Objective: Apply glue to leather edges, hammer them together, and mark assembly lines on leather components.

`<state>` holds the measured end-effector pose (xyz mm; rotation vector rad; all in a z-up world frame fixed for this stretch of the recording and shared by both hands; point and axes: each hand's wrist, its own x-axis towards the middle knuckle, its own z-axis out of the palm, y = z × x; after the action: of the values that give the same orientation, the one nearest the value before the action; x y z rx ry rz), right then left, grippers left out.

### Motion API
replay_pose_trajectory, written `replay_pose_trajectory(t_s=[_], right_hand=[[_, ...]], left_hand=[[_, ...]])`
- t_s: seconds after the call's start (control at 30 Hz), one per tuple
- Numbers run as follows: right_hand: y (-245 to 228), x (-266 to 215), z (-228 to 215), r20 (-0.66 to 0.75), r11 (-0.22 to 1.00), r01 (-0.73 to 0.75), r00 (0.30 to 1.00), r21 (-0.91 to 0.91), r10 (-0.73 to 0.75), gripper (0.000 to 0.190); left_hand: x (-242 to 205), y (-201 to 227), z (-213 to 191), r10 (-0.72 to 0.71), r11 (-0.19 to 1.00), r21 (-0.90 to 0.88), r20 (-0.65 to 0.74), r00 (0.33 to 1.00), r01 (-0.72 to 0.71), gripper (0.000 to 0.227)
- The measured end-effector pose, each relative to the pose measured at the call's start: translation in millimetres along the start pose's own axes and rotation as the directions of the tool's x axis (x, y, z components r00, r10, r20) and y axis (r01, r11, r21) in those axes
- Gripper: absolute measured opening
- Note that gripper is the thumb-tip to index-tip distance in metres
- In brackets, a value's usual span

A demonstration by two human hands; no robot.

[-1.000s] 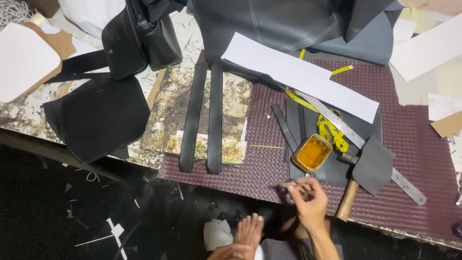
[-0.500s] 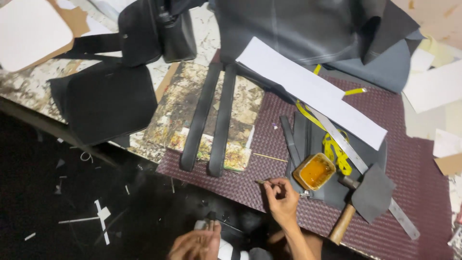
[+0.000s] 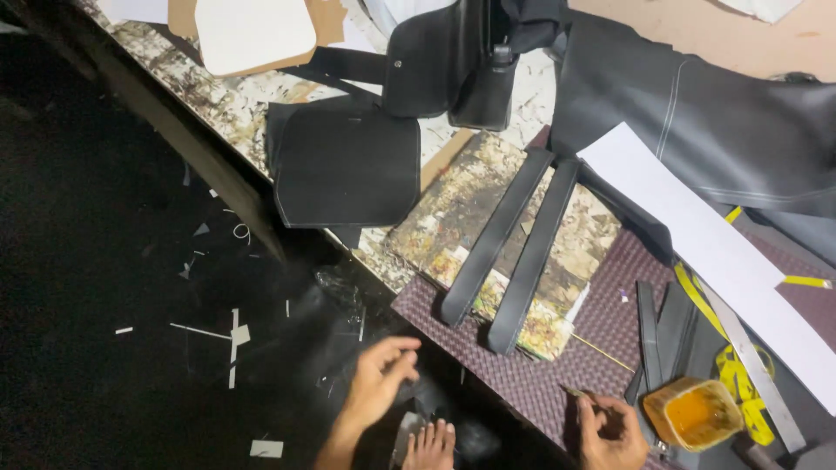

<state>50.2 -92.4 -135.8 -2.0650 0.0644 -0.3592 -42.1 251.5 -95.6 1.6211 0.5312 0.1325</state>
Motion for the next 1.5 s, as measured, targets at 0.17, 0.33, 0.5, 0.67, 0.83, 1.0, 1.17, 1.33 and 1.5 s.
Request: replay_pose_trajectory(t_s=[0.17,0.33,0.5,0.67,0.83,1.0,1.17,1.33,1.5], right_hand=[[30,5,10,-0.058,0.972,-0.200,0.979,-0.124,0.195,0.021],[27,6,13,-0.101,0.950,-0.289,0.955,-0.121,0.278,0.021],[6,6,14,-0.168,0.962,-0.272,0.949,-0.012,0.266,0.016],[-19,7,14,-0.213,0.946,-0.320,0.929,-0.057,0.301,0.015],[-23,7,19,-0.249,0.951,-0.308,0.920,0.017,0.302,0.015],[-19,5,17,-0.219,0.958,-0.287,0.934,0.003,0.281,0.014],[-13,5,17,-0.220,0.956,-0.289,0.931,0.044,0.292,0.014],[14,3,16,-0.190,0.979,-0.186,0.962,0.077,0.198,0.014],[4,4,20,-0.185,0.978,-0.180,0.962,0.109,0.198,0.012]], left_hand=[[128,27,-99,0.067,0.998,0.017,-0.533,0.844,-0.069,0.035],[297,16,-230,0.560,0.759,0.647,-0.593,0.579,-0.071,0.063],[379,15,-277,0.129,0.686,0.613,-0.632,0.764,0.392,0.045],[392,66,-276,0.240,0.758,0.582,-0.668,0.705,0.293,0.039],[372,157,-255,0.367,0.927,0.241,-0.736,0.569,-0.287,0.027],[454,127,-330,0.236,0.701,-0.226,-0.822,0.519,-0.677,0.049],[434,200,-342,0.411,0.246,-0.301,-0.829,0.381,-0.921,0.040],[369,301,-301,0.355,0.304,-0.538,-0.701,0.618,-0.786,0.045],[299,326,-253,0.620,0.342,-0.420,-0.572,0.537,-0.841,0.043]])
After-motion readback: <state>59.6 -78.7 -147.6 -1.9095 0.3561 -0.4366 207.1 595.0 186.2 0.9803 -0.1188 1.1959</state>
